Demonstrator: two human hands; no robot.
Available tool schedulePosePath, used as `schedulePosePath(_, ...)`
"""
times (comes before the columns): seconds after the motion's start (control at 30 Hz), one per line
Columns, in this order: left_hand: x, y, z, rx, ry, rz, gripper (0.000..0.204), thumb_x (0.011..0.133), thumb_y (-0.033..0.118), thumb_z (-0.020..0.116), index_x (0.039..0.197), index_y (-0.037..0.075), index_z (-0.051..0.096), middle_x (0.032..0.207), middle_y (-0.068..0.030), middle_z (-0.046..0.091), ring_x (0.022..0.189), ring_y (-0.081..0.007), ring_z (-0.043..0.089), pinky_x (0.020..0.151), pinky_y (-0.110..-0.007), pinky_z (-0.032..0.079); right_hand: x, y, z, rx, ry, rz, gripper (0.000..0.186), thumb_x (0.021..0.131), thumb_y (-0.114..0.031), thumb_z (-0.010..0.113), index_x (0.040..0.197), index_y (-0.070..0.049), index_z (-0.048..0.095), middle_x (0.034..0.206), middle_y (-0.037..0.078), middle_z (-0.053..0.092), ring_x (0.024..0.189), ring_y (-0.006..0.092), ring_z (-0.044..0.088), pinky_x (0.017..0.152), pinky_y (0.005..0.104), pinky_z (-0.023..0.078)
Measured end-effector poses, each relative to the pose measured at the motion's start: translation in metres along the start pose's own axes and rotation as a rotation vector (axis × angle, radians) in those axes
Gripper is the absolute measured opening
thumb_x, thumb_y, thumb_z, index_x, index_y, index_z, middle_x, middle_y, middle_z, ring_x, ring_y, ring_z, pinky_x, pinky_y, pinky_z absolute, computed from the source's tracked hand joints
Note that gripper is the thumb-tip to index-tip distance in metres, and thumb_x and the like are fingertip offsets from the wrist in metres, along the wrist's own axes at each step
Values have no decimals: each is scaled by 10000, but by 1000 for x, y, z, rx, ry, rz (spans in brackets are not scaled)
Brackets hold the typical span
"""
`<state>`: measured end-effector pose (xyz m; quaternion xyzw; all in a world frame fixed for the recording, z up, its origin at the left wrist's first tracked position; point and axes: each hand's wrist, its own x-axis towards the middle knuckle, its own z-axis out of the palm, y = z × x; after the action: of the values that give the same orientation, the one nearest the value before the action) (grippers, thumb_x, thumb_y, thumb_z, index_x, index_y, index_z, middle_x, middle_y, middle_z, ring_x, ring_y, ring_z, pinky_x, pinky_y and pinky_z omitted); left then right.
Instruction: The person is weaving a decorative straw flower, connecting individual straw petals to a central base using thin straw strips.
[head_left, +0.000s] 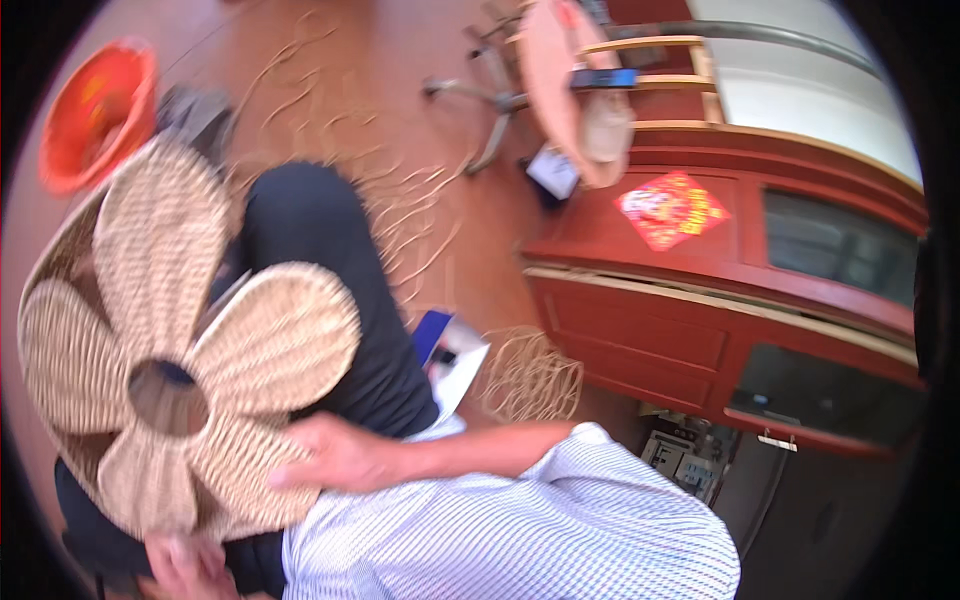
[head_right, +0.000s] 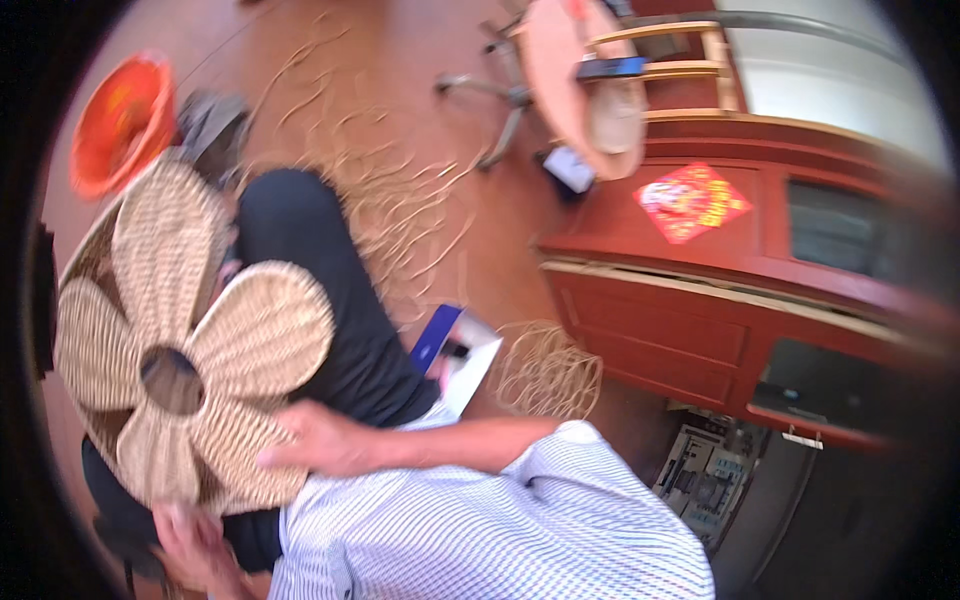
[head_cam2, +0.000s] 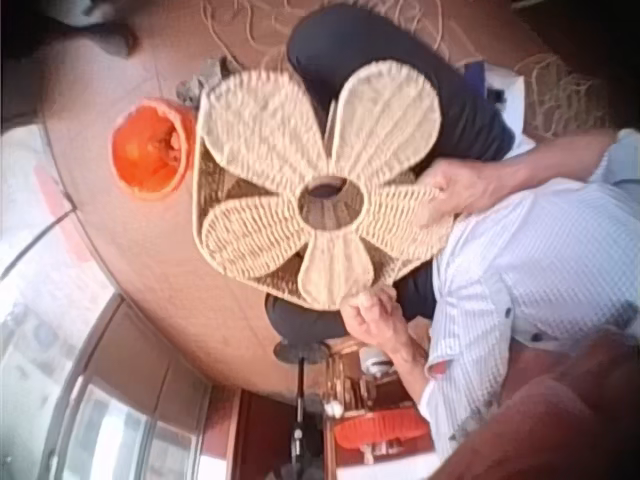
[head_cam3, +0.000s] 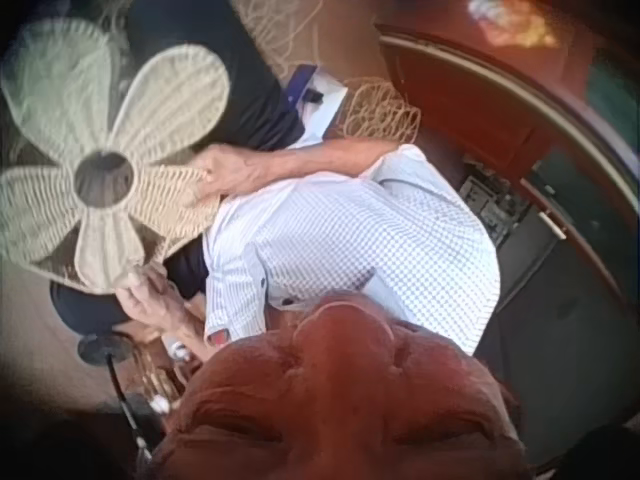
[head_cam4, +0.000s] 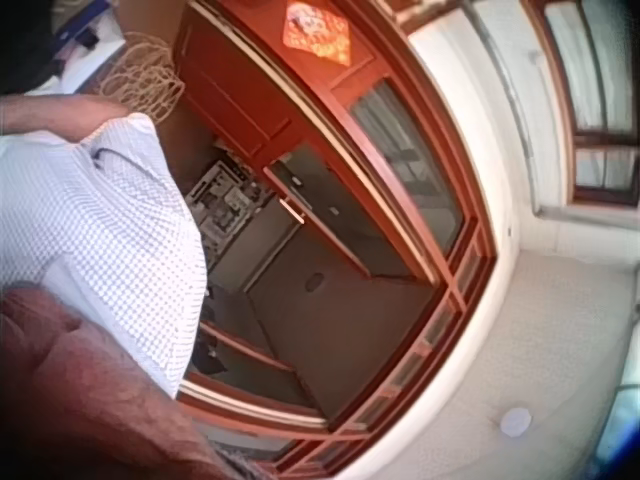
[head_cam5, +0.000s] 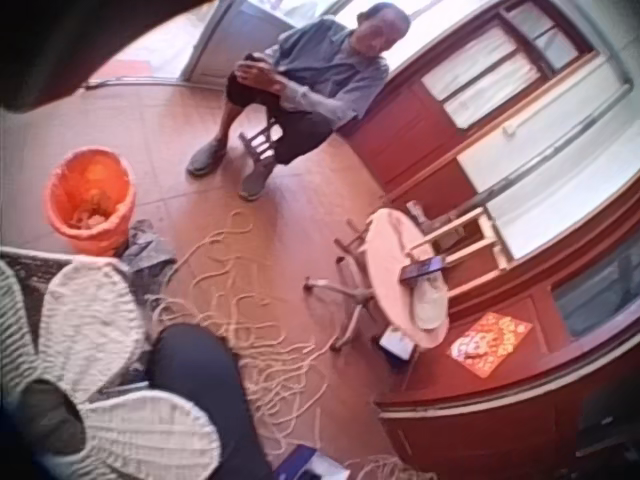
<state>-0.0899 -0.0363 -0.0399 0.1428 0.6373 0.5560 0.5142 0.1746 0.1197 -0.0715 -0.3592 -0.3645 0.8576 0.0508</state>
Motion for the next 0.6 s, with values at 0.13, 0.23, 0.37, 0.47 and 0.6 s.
schedulePosePath(0.13,10,40,51,74,-8,-35,244,1076,222,664,989,77,488,679,-6,494,506,-71,428,462,-246,369,-24,-19,0,147,155,72,512,994,-106,768,1442,69,593,1286,84,713,1165,134,660,1042,328,556)
schedulePosePath(0.23,8,45,54,230,83,33,180,1080,147,664,1017,53,525,739,-28,561,583,-89,513,556,-234,440,-26,-21,-7,243,166,32,552,978,-23,714,1473,115,513,1366,176,680,1225,213,690,1090,371,563)
schedulePosePath(0.37,-4,47,36,443,239,142,108,1045,59,707,1077,3,620,848,-34,625,673,-76,562,620,-243,478,-25,-18,-11,200,137,15,588,967,-9,714,1493,120,484,1360,201,684,1229,221,695,1094,377,566)
schedulePosePath(0.47,-8,46,51,1311,403,732,107,971,-13,774,1067,2,728,1029,-69,713,938,-172,656,831,-298,528,-26,-12,-11,196,134,-30,607,964,0,706,1506,126,462,1357,222,684,1230,232,700,1095,381,568)
schedulePosePath(0.6,-11,28,85,1172,49,766,213,847,-43,818,1036,27,748,982,-90,731,935,-250,682,831,-361,528,-24,-10,-10,206,144,-59,633,961,2,703,1520,131,437,1335,229,688,1216,233,706,1083,368,574)
